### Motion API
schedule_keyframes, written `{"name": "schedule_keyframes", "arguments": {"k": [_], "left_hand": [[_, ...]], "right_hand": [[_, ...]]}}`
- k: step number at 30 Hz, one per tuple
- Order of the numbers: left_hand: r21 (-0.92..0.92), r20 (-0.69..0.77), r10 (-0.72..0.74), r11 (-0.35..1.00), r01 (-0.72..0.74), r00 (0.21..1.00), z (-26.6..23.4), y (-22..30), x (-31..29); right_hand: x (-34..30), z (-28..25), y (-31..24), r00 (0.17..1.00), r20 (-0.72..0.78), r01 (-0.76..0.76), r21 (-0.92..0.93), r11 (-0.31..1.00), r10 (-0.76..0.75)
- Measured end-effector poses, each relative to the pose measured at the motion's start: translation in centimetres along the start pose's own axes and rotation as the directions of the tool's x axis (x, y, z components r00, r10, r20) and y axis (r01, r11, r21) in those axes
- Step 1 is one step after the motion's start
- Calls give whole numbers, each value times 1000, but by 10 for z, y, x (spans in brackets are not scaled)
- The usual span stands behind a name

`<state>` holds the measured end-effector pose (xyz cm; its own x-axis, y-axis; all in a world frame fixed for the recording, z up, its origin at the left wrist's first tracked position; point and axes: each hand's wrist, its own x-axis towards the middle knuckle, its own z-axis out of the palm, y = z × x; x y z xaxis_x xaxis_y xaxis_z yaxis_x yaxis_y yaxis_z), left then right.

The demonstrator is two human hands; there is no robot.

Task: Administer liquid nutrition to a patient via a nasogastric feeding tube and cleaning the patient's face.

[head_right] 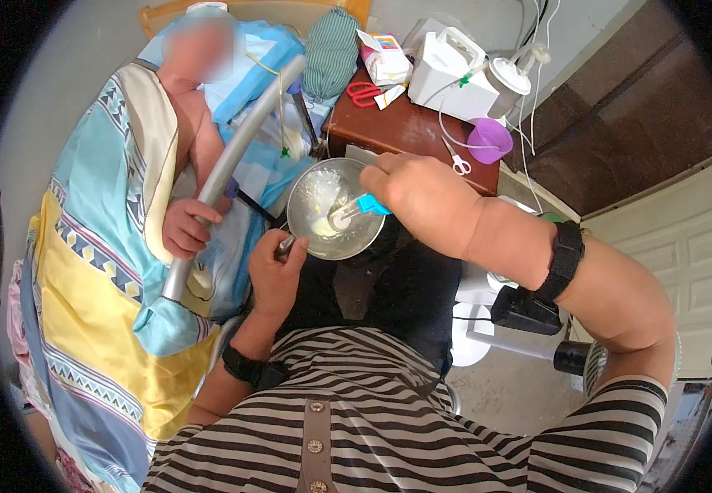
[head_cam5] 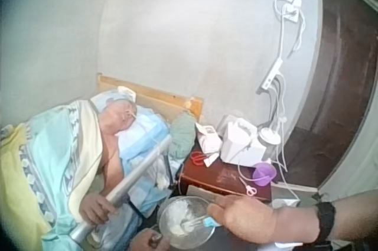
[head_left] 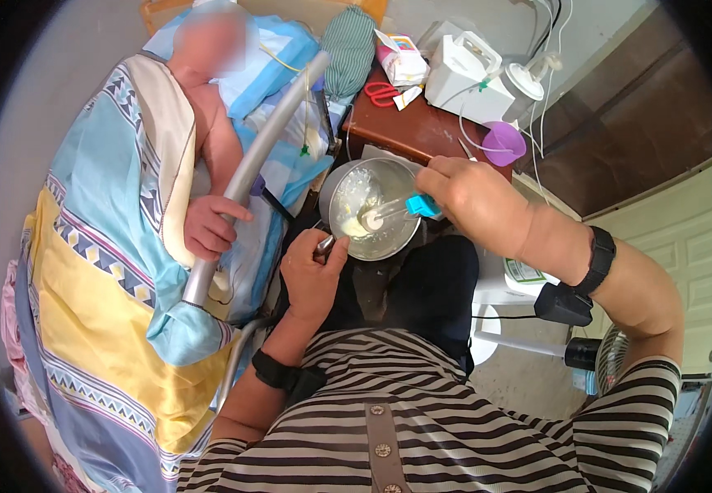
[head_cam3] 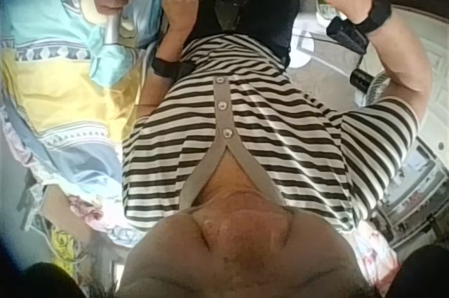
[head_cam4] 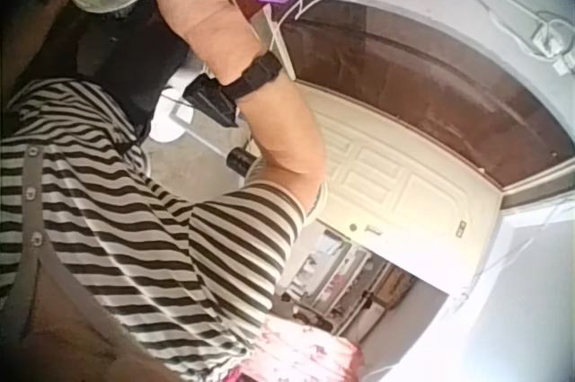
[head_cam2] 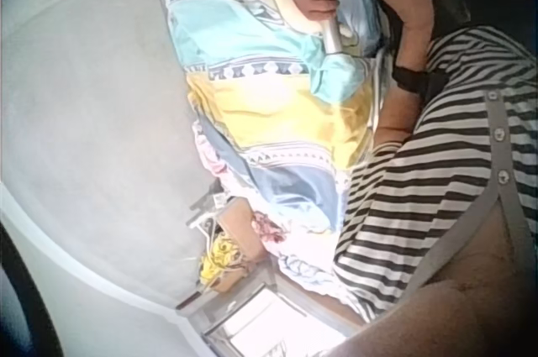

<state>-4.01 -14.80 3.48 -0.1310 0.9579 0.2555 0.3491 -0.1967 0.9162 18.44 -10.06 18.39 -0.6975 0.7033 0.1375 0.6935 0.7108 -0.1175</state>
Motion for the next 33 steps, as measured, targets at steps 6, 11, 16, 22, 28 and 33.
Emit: {"name": "schedule_keyframes", "arguments": {"k": [6,11,16,22,28,33], "left_hand": [[-3,7,-21,1000,21,1000,-1,-3,-1],[-17,1,-36,999,36,999,-1,-6,-2],[26,3,0,1000,0,1000,-2,-7,-2],[4,26,-22,1000,22,999,0,-8,-5],[3,-8,20,1000,-20,1000,1,1,-3],[45,-7,52,998,-52,999,1,1,-1]], "right_hand": [[-2,-1,-4,1000,24,-1,34,999,1],[-3,-3,-5,999,37,2,88,996,-5],[-2,-6,-3,999,44,11,124,992,-17],[0,-7,3,996,82,34,129,991,-45],[9,-15,-1,986,160,90,-281,956,-46],[15,-17,1,960,275,79,-431,899,47]]}}
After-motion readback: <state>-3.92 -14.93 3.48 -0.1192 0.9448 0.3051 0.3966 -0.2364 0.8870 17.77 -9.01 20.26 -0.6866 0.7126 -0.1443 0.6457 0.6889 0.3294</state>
